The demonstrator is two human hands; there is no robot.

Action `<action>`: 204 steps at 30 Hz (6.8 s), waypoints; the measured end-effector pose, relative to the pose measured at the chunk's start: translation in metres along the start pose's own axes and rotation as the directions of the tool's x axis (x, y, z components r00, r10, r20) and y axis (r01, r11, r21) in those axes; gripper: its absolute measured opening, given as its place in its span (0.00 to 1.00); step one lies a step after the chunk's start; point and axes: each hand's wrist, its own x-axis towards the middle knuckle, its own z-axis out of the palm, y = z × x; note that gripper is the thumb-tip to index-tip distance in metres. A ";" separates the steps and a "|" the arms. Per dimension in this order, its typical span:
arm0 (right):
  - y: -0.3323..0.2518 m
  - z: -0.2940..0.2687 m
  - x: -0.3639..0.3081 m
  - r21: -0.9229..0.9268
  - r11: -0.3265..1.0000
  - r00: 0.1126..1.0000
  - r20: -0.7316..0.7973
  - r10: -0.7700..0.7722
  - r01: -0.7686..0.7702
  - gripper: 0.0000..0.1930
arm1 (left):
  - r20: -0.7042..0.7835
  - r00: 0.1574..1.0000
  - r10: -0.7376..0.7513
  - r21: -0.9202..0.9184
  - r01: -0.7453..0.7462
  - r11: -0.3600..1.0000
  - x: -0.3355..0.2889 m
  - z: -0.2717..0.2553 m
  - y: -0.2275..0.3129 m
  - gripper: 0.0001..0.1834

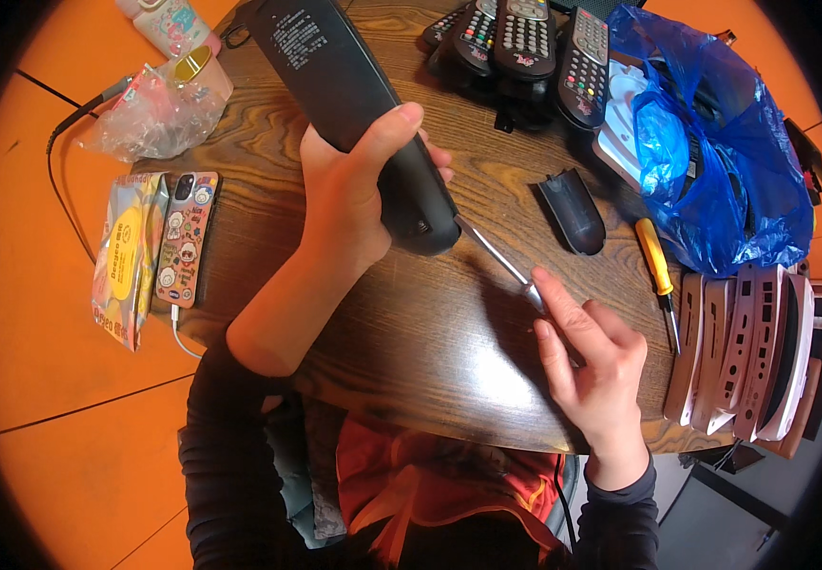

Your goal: The person removes the battery cover from a remote control, then uses a screwdriver to pry open the casing and separate the halves. They inspect the internal circuit board, reassemble the remote, and place it into a blue plastic bag along with other items.

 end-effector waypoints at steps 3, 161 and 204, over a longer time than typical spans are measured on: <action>-0.002 0.000 -0.002 -0.166 0.985 0.999 0.028 -0.031 0.035 0.23 | -0.017 0.999 0.028 0.031 -0.027 0.999 -0.003 0.003 0.001 0.14; 0.018 -0.002 0.010 0.809 0.412 0.903 0.323 0.284 -0.419 0.29 | 0.741 0.623 -0.249 0.111 0.253 0.961 -0.031 0.010 -0.042 0.26; 0.014 -0.018 0.010 0.813 0.378 0.880 0.313 0.357 -0.442 0.31 | 0.708 0.659 -0.254 0.085 0.279 0.957 -0.033 0.011 -0.040 0.29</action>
